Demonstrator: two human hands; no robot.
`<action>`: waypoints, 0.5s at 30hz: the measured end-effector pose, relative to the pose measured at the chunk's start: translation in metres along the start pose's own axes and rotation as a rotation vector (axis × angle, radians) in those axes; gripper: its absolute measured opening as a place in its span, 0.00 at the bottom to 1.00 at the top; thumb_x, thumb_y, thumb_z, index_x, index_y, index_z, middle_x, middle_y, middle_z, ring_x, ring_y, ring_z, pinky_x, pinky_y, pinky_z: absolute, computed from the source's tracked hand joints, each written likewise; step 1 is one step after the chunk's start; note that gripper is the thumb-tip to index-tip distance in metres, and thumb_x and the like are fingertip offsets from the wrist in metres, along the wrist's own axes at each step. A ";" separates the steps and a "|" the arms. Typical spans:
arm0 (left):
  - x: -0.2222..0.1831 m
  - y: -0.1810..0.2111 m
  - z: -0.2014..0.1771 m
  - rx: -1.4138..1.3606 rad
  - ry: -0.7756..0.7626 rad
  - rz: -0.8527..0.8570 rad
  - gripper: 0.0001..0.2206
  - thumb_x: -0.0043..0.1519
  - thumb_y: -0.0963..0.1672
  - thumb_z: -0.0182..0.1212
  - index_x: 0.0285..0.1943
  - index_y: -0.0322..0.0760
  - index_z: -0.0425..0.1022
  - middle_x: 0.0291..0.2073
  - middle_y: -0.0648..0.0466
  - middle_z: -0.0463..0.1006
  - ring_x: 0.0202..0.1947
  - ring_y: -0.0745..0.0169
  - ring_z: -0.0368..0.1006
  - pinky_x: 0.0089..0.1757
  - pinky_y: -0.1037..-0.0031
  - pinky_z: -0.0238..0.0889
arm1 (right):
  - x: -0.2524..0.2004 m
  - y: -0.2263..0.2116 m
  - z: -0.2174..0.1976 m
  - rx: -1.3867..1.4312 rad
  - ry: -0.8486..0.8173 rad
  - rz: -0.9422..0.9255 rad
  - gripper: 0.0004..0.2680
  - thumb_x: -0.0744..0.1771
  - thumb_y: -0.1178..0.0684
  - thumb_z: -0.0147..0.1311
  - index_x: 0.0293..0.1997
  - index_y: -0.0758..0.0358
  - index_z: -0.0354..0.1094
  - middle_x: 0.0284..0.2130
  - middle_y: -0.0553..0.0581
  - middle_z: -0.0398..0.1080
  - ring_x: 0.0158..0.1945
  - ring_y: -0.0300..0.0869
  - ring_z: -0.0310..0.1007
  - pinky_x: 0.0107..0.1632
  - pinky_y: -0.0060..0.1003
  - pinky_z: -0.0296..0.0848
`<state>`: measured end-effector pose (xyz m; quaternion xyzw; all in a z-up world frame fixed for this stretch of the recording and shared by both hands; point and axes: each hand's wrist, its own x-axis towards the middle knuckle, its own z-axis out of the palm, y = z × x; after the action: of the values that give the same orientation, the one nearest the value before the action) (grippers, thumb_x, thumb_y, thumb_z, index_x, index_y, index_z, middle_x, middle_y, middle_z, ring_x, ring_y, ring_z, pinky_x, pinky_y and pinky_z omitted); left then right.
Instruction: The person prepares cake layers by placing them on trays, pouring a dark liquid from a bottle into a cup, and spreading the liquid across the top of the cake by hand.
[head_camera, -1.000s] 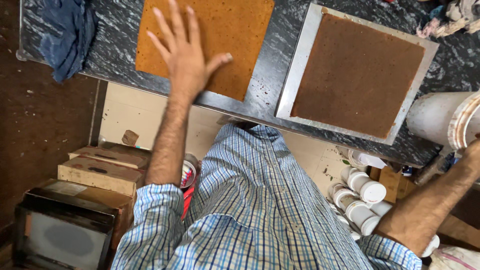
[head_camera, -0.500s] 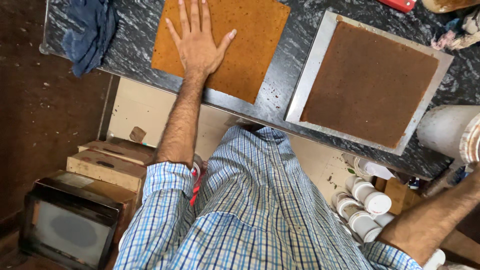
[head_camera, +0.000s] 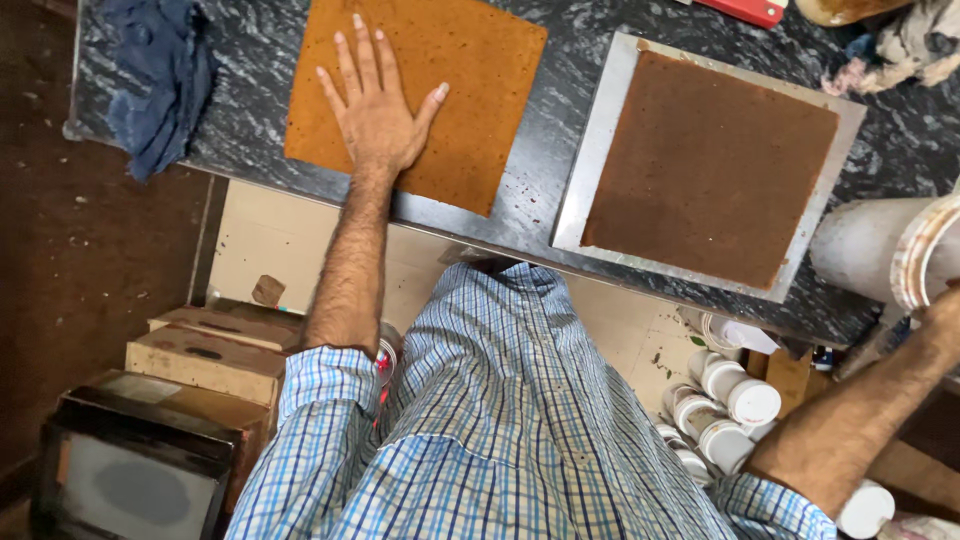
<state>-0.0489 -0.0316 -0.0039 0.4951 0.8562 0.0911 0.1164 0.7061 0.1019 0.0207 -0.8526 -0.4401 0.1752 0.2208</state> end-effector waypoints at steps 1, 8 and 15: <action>0.000 0.001 0.000 -0.001 -0.005 0.004 0.47 0.69 0.65 0.48 0.84 0.32 0.42 0.82 0.45 0.34 0.81 0.40 0.27 0.71 0.36 0.20 | -0.001 -0.002 0.001 0.000 0.001 0.001 0.08 0.72 0.51 0.57 0.50 0.65 0.77 0.35 0.57 0.74 0.31 0.39 0.74 0.31 0.36 0.70; 0.002 0.004 -0.006 -0.010 -0.043 0.001 0.47 0.68 0.66 0.47 0.85 0.32 0.41 0.82 0.45 0.33 0.81 0.41 0.26 0.70 0.35 0.18 | -0.003 0.001 -0.001 -0.014 0.037 0.001 0.09 0.72 0.50 0.57 0.50 0.65 0.77 0.35 0.57 0.74 0.31 0.39 0.74 0.31 0.35 0.70; -0.002 0.010 -0.016 -0.015 -0.060 0.016 0.47 0.69 0.66 0.45 0.85 0.30 0.43 0.83 0.44 0.32 0.81 0.39 0.25 0.71 0.36 0.18 | 0.017 0.010 0.003 0.219 0.277 -0.449 0.06 0.69 0.60 0.64 0.49 0.71 0.75 0.35 0.57 0.72 0.29 0.38 0.76 0.29 0.33 0.73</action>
<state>-0.0444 -0.0292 0.0140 0.5035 0.8476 0.0835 0.1453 0.7207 0.1117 0.0106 -0.7206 -0.5621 0.0502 0.4027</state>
